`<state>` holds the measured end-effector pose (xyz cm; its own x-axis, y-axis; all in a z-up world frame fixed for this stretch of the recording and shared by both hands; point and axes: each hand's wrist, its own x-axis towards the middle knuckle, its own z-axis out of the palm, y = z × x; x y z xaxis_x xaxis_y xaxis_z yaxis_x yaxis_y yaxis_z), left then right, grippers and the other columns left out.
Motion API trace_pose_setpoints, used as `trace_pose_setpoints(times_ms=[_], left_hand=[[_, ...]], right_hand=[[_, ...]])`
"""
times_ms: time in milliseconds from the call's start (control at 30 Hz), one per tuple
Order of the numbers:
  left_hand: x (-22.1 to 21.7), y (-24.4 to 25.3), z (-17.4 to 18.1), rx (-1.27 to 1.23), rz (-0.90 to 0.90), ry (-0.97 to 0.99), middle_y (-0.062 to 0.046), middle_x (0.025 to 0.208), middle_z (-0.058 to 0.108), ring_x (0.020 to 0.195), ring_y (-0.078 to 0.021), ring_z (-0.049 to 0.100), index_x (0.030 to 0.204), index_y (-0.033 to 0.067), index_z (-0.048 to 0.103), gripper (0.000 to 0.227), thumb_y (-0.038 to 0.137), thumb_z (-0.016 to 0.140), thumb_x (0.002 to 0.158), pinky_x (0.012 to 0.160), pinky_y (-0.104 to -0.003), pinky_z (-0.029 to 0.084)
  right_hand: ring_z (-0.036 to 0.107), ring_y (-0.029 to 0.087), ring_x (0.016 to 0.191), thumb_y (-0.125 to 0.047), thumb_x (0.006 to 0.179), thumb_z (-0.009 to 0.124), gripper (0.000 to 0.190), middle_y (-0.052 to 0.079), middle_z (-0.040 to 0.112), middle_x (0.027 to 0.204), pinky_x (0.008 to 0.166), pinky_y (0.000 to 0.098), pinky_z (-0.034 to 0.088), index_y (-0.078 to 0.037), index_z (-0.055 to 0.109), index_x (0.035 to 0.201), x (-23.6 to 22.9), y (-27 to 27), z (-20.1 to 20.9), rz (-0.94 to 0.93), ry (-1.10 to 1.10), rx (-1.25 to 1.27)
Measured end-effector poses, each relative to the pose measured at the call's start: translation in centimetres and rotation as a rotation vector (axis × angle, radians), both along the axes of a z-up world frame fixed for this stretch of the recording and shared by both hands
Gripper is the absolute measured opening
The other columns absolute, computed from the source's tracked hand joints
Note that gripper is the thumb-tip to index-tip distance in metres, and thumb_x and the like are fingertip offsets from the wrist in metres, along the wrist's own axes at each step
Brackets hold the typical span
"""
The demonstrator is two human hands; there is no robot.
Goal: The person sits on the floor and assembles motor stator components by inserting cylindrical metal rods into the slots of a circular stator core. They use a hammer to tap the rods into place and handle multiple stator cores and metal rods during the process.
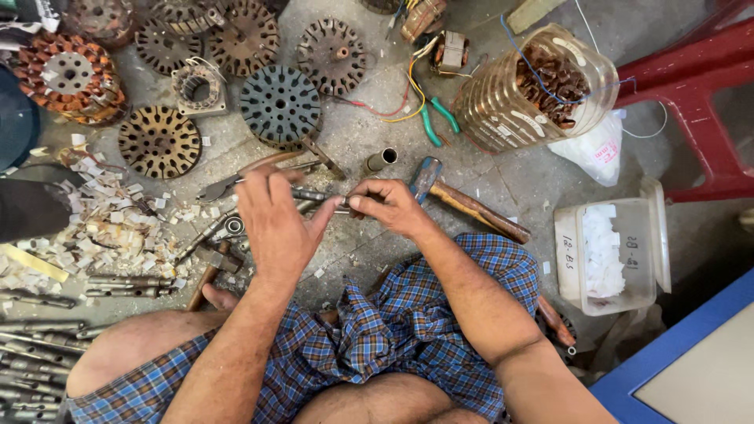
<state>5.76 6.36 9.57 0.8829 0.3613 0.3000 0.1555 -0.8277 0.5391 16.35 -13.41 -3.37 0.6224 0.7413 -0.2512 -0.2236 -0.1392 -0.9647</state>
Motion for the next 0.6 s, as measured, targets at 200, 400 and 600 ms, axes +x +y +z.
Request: trace_pose_setpoints(times_ms=[200,400,600], left_hand=[[0.7,-0.5,-3.2,-0.943,-0.034,-0.118,-0.012,0.108,0.064,0.100,-0.0258,0.060,0.121,-0.0045,0.062,0.048,0.027,0.080,0.090,0.089,-0.038,0.051],[1.0,0.0,-8.0,-1.536,0.175,0.091,-0.004,0.086,0.070,0.078,-0.0168,0.071,0.107,0.0041,0.059,0.020,0.024,0.060,0.102,0.073,-0.033,0.063],[0.4,-1.7,-11.2,-0.178,-0.173,0.344,-0.013,0.090,0.067,0.081,-0.0302,0.067,0.108,0.0058,0.063,0.018,0.019,0.061,0.096,0.074,-0.044,0.055]], right_hand=[[0.071,0.013,0.085,-0.022,0.099,0.071,0.024,0.006,0.075,0.093,0.079,0.0312,0.060,0.000,0.072,0.110,-0.2,0.1,-0.1,-0.027,0.240,0.187],[0.073,0.013,0.075,-0.026,0.093,0.073,0.036,0.008,0.080,0.093,0.066,0.0285,0.059,-0.003,0.074,0.120,-0.7,0.9,3.8,0.219,-0.126,-0.135],[0.077,0.020,0.086,-0.023,0.095,0.079,0.033,0.014,0.079,0.099,0.078,0.0303,0.063,0.003,0.075,0.116,2.5,-2.5,11.0,0.372,-0.170,0.160]])
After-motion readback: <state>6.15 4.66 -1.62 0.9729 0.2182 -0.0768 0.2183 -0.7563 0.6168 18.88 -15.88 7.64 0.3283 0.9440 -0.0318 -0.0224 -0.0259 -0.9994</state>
